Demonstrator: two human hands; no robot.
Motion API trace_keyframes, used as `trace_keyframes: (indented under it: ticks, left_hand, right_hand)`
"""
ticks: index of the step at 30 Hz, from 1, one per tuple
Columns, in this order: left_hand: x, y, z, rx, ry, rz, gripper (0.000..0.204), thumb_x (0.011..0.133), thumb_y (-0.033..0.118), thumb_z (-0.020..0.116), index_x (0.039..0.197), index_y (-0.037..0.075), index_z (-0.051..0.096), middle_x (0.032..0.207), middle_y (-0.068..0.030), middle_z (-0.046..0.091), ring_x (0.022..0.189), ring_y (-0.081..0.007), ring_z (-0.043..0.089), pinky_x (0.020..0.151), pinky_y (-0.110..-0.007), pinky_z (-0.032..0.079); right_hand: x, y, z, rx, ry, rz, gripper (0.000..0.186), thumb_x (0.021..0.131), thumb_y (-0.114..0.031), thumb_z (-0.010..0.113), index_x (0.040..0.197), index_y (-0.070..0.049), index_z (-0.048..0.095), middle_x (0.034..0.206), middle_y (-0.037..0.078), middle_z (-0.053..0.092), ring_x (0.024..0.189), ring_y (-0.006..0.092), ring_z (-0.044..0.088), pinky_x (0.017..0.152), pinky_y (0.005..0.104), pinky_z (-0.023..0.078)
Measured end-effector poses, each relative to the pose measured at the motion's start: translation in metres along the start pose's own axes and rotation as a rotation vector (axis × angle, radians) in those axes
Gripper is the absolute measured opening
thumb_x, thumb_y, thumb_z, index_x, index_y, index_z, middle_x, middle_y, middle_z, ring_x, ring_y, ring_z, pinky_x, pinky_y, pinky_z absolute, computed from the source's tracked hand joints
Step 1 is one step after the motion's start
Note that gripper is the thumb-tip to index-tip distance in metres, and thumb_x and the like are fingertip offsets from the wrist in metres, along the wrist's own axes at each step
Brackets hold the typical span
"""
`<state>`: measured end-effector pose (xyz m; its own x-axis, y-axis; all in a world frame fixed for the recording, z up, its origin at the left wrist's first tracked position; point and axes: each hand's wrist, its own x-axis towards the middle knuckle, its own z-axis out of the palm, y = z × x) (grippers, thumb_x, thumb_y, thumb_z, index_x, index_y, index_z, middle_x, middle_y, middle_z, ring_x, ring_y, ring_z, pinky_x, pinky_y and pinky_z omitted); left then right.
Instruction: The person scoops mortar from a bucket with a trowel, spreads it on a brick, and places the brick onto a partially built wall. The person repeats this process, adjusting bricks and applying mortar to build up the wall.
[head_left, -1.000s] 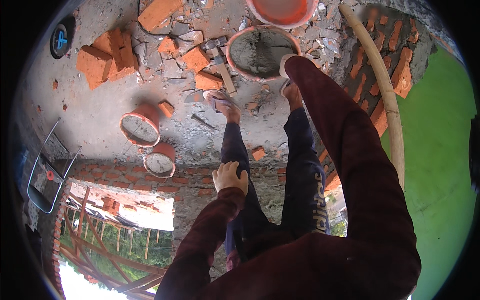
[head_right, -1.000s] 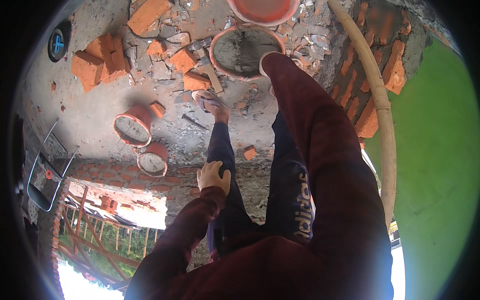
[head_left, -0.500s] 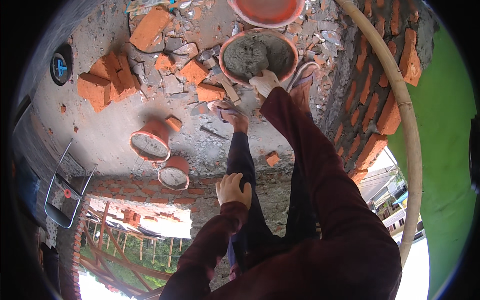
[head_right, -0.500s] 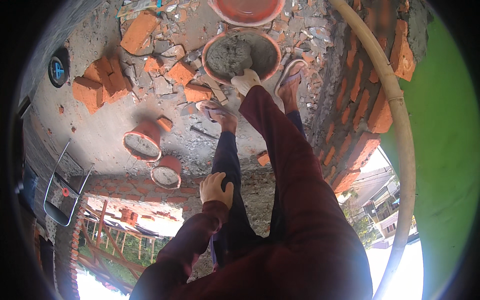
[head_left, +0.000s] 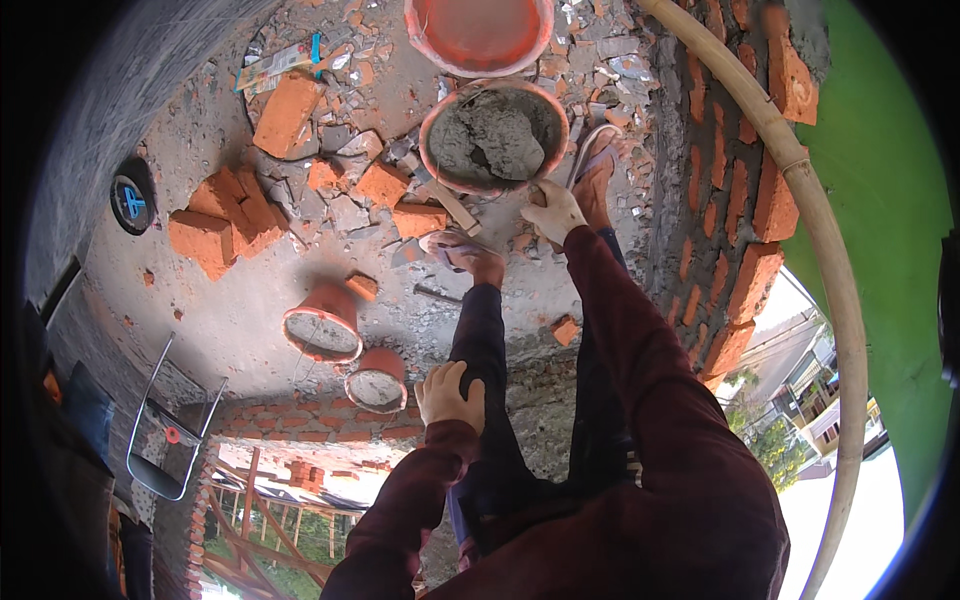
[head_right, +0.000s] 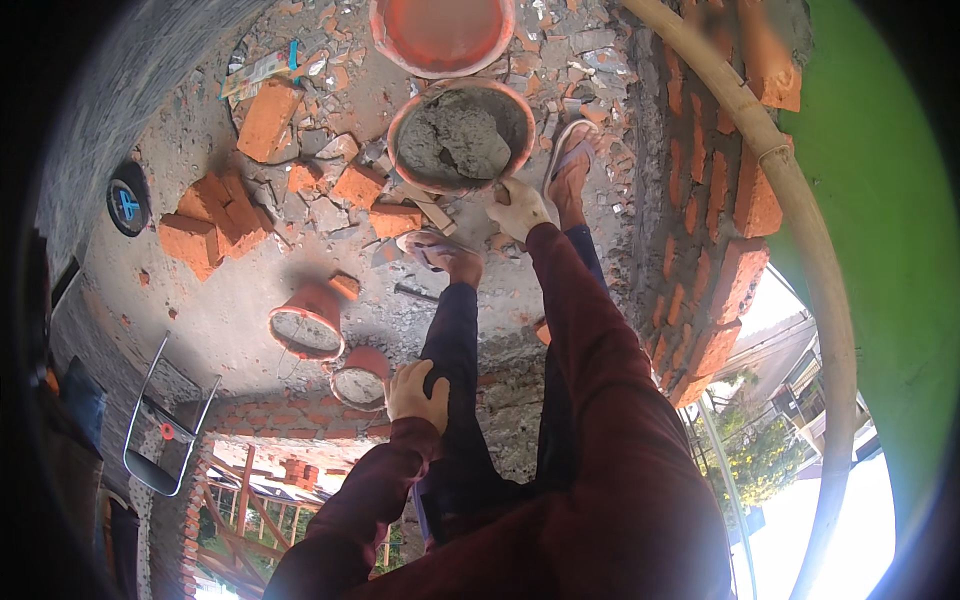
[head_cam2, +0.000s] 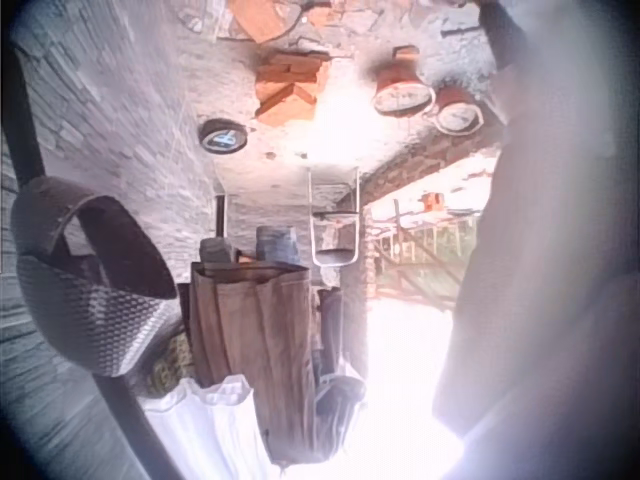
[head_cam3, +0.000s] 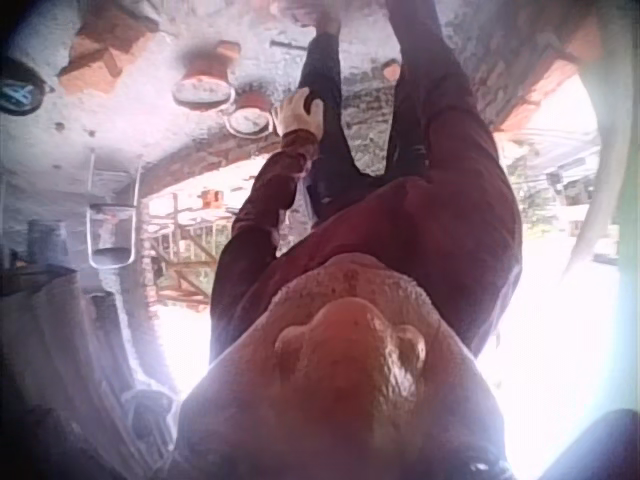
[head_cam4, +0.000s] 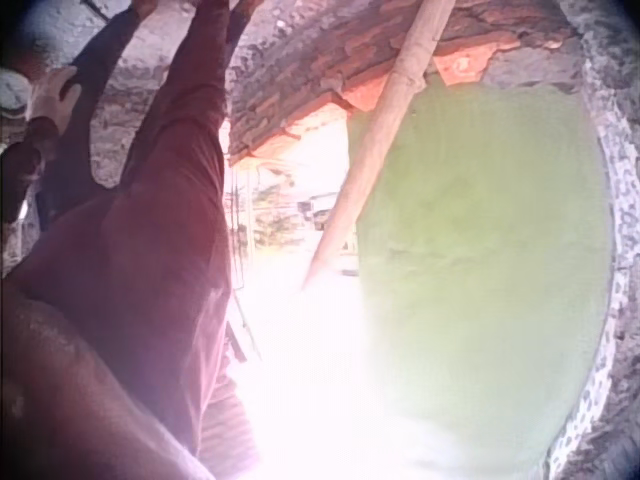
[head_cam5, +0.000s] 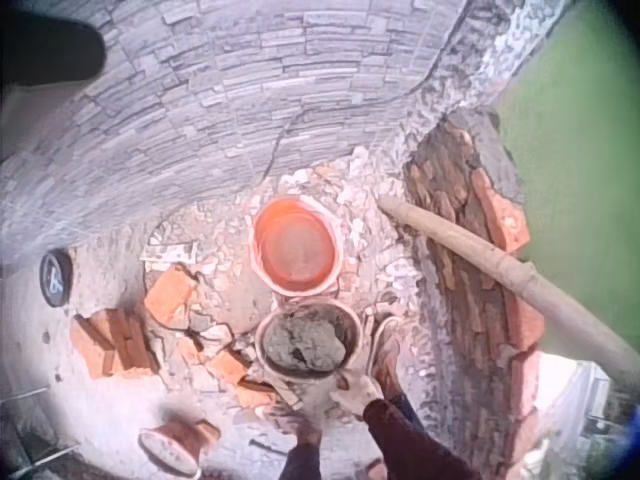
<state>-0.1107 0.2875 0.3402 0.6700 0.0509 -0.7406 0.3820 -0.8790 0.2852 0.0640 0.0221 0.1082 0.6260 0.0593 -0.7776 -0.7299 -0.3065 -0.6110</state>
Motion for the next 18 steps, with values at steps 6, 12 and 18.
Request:
trace_keyframes:
  ticks: [6,12,18]
  left_hand:
    - [0.0,-0.008,-0.005,0.112,-0.112,-0.029,0.047,0.088,0.038,0.072,0.125,0.009,0.072,0.13,-0.0139,0.069,0.134,-0.0333,0.054,0.117,-0.053,0.031]
    - [0.007,0.02,-0.003,0.16,-0.177,0.006,0.048,0.09,0.042,0.068,0.127,0.012,0.071,0.129,-0.0127,0.07,0.133,-0.0328,0.054,0.121,-0.063,0.024]
    - [0.014,0.024,-0.019,0.145,-0.148,0.006,0.048,0.091,0.042,0.065,0.128,0.012,0.071,0.13,-0.0111,0.07,0.132,-0.0318,0.056,0.12,-0.065,0.024]
  right_hand:
    - [-0.117,-0.098,-0.052,0.242,-0.095,0.186,0.024,0.089,-0.008,0.07,0.109,0.001,0.061,0.074,0.004,0.059,0.06,0.0161,0.061,0.051,0.0357,0.049]
    - [-0.245,-0.21,-0.177,0.166,0.126,0.185,0.048,0.092,-0.011,0.071,0.136,0.002,0.057,0.073,0.001,0.057,0.053,0.0118,0.059,0.045,0.03,0.049]
    - [-0.288,-0.251,-0.287,-0.587,0.744,0.127,0.047,0.086,-0.016,0.064,0.129,0.002,0.057,0.104,0.033,0.07,0.097,0.047,0.072,0.086,0.0516,0.058]
